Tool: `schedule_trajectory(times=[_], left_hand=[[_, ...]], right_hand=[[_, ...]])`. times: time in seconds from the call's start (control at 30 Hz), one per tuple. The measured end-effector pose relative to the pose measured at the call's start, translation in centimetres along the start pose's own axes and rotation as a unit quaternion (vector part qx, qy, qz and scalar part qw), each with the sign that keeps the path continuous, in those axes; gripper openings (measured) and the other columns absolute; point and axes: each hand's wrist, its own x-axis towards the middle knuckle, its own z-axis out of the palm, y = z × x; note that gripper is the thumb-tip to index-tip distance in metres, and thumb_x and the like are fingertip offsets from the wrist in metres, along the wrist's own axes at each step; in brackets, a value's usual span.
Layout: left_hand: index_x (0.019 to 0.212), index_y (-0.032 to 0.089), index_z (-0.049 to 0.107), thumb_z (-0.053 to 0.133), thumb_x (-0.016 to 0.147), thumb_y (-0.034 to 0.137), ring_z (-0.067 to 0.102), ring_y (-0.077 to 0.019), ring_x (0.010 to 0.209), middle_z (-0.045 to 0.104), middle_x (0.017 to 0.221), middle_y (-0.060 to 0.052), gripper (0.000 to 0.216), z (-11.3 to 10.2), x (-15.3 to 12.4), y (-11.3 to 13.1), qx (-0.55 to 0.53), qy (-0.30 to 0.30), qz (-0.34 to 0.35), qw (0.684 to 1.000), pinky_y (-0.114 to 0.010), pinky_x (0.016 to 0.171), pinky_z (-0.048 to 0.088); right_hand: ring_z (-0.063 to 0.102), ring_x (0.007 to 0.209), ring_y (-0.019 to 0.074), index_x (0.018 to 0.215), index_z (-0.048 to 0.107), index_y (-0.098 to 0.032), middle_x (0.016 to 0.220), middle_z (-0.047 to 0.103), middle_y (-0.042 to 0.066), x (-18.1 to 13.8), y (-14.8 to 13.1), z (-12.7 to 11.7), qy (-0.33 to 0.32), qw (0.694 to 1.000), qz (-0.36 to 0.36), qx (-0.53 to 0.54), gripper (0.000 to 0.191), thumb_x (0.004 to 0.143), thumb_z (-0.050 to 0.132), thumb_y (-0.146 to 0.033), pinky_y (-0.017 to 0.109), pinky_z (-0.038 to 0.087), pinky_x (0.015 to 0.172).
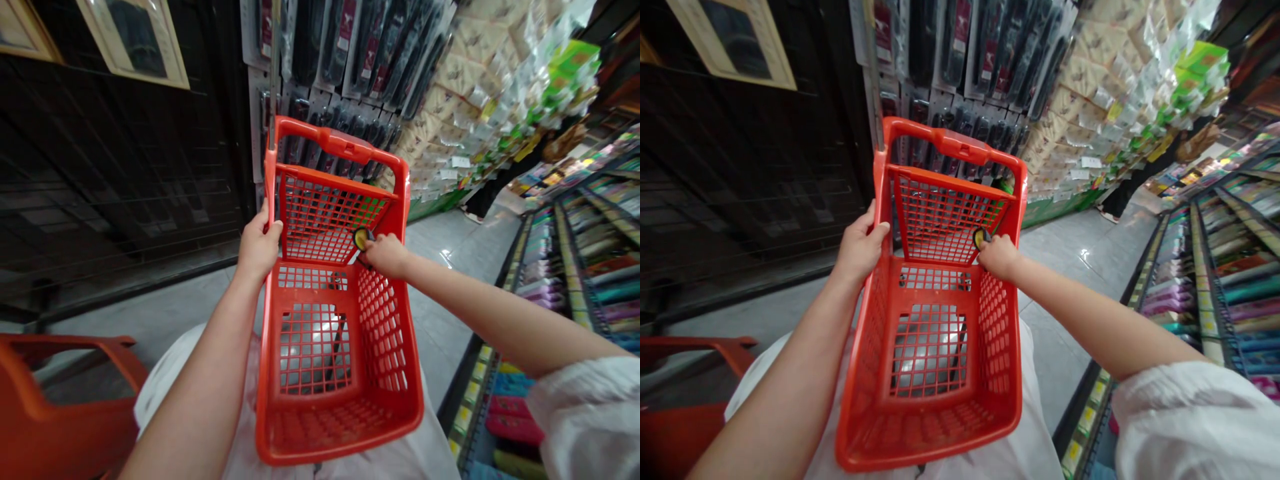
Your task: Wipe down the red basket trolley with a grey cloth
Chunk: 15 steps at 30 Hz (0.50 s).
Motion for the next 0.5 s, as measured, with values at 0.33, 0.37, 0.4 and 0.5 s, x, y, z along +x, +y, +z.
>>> schedule_trajectory(times=[0.33, 0.37, 0.4, 0.5], left_hand=[[0.128, 0.019, 0.061, 0.049, 0.079, 0.007, 0.038, -0.0188, 0.140, 0.056, 0.140, 0.000, 0.052, 0.3, -0.3, 0.0, -0.015, -0.016, 0.018, 1.000, -0.036, 0.120, 0.021], [0.129, 0.019, 0.061, 0.049, 0.079, 0.007, 0.038, -0.0184, 0.140, 0.055, 0.140, 0.000, 0.052, 0.3, -0.3, -0.1, -0.016, -0.015, 0.020, 1.000, -0.035, 0.120, 0.021], [0.129, 0.018, 0.060, 0.049, 0.079, 0.007, 0.038, -0.0182, 0.140, 0.055, 0.141, 0.000, 0.052, 0.3, -0.3, -0.2, -0.017, -0.014, 0.021, 1.000, -0.034, 0.120, 0.022], [0.133, 0.014, 0.057, 0.049, 0.080, 0.007, 0.036, -0.0180, 0.140, 0.051, 0.144, -0.002, 0.054, 0.3, -0.2, -0.6, -0.017, -0.004, 0.023, 1.000, -0.031, 0.119, 0.022]], right_hand=[[0.066, 0.093, 0.0262, 0.094, 0.072, -0.022, 0.103, 0.071, 0.009, -7.4, -10.3, 1.6, -0.192, 0.940, -0.272, 0.069, 0.017, 0.082, 0.061, -0.016, 0.037, 0.051, 0.071], [0.065, 0.096, 0.0273, 0.096, 0.071, -0.020, 0.105, 0.070, 0.011, -6.8, -9.5, 1.4, -0.183, 0.952, -0.236, 0.063, 0.018, 0.085, 0.058, -0.016, 0.037, 0.052, 0.071], [0.064, 0.098, 0.0281, 0.098, 0.071, -0.019, 0.107, 0.069, 0.012, -5.8, -8.4, 1.2, -0.175, 0.962, -0.204, 0.057, 0.020, 0.086, 0.055, -0.016, 0.037, 0.052, 0.072], [0.061, 0.108, 0.0312, 0.100, 0.071, -0.015, 0.115, 0.066, 0.016, -1.9, -4.2, 0.6, -0.128, 0.990, -0.056, 0.011, 0.029, 0.090, 0.045, -0.011, 0.039, 0.052, 0.076]])
